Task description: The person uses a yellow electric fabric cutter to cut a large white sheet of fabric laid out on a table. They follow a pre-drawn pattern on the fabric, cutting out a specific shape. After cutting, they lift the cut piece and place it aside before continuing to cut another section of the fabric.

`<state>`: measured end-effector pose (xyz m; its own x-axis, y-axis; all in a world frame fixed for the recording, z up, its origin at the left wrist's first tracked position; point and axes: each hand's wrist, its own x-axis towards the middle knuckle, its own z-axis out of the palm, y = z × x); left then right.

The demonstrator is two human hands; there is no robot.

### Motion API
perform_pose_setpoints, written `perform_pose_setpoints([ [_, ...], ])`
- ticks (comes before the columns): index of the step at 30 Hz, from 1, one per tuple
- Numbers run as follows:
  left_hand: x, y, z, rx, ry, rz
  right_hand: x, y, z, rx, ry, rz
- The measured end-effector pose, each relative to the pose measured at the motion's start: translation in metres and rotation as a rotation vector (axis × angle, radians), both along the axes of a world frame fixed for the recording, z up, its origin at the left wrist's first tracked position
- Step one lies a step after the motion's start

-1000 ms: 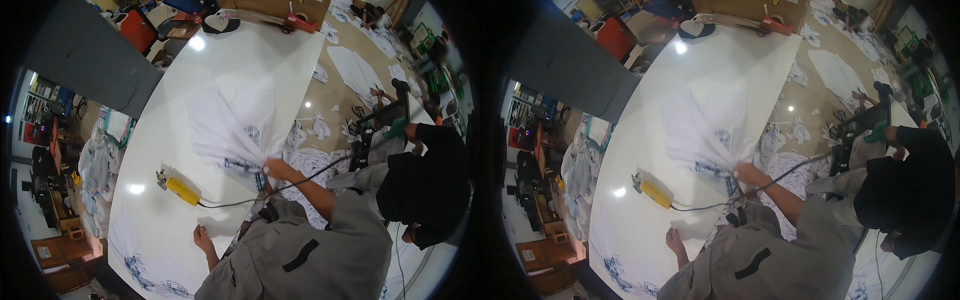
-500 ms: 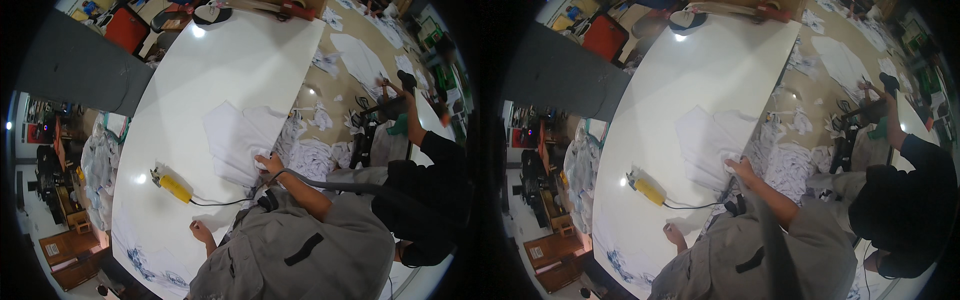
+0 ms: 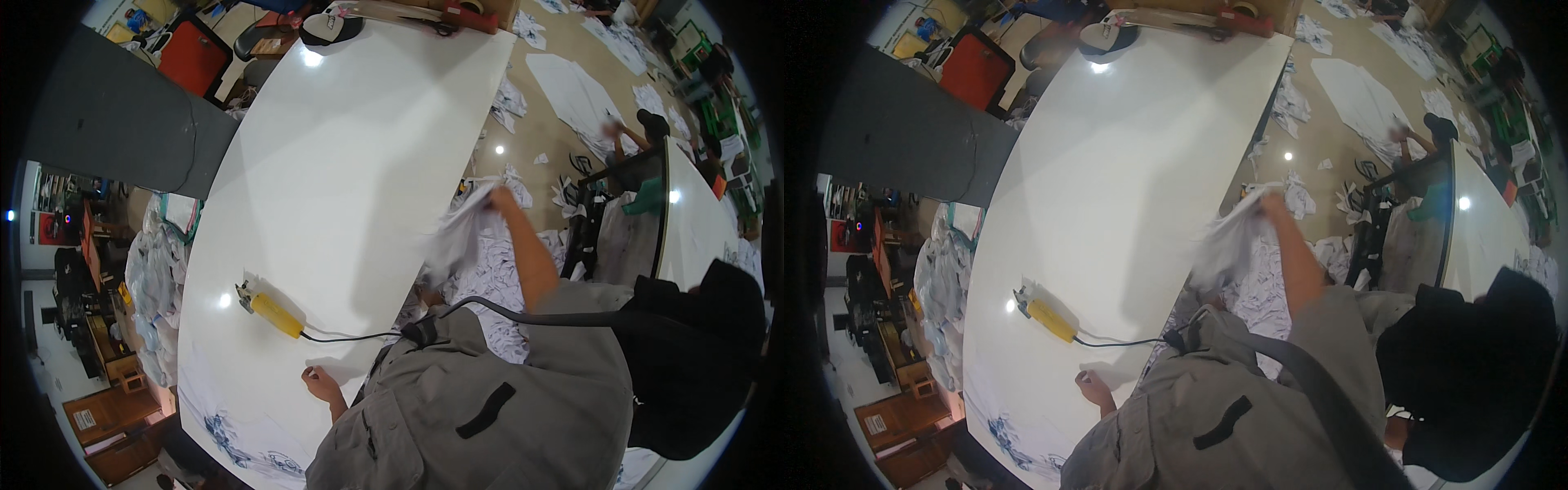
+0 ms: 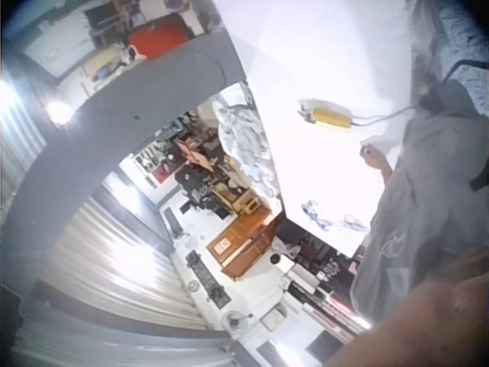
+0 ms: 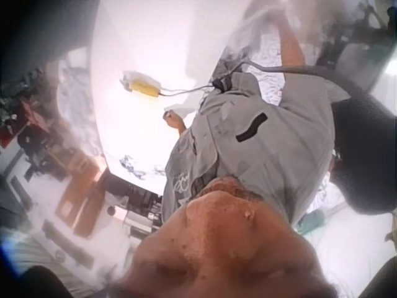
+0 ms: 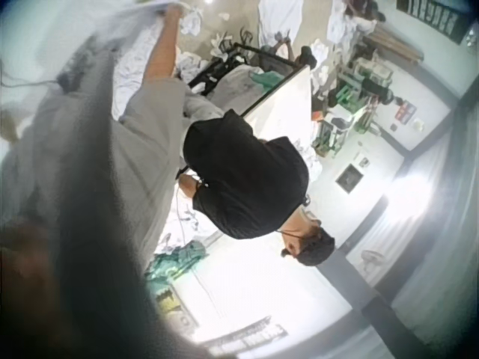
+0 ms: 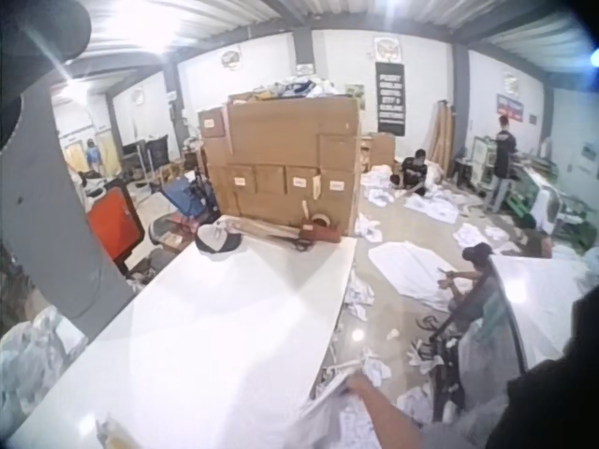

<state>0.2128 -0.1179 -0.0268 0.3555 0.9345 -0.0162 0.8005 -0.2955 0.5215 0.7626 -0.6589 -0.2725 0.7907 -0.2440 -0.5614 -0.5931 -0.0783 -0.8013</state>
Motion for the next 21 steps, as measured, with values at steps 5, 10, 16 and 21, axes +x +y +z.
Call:
perform_pose_setpoints([
  [5, -0.041, -0.008, 0.04, -0.097, -0.005, 0.098, 0.146, 0.024, 0.174, -0.105, -0.481, -0.302],
  [10, -0.035, 0.008, -0.008, -0.241, -0.273, -0.091, 0.15, -0.091, 0.182, -0.723, -0.46, -0.219],
  [16, -0.055, 0.035, -0.003, -0.095, -0.416, -0.024, -0.109, -0.05, -0.002, -1.004, 0.058, 1.127],
  [21, -0.151, 0.056, 0.039, 0.257, -0.142, 0.225, -0.311, 0.067, -0.005, -0.587, 0.215, 1.719],
])
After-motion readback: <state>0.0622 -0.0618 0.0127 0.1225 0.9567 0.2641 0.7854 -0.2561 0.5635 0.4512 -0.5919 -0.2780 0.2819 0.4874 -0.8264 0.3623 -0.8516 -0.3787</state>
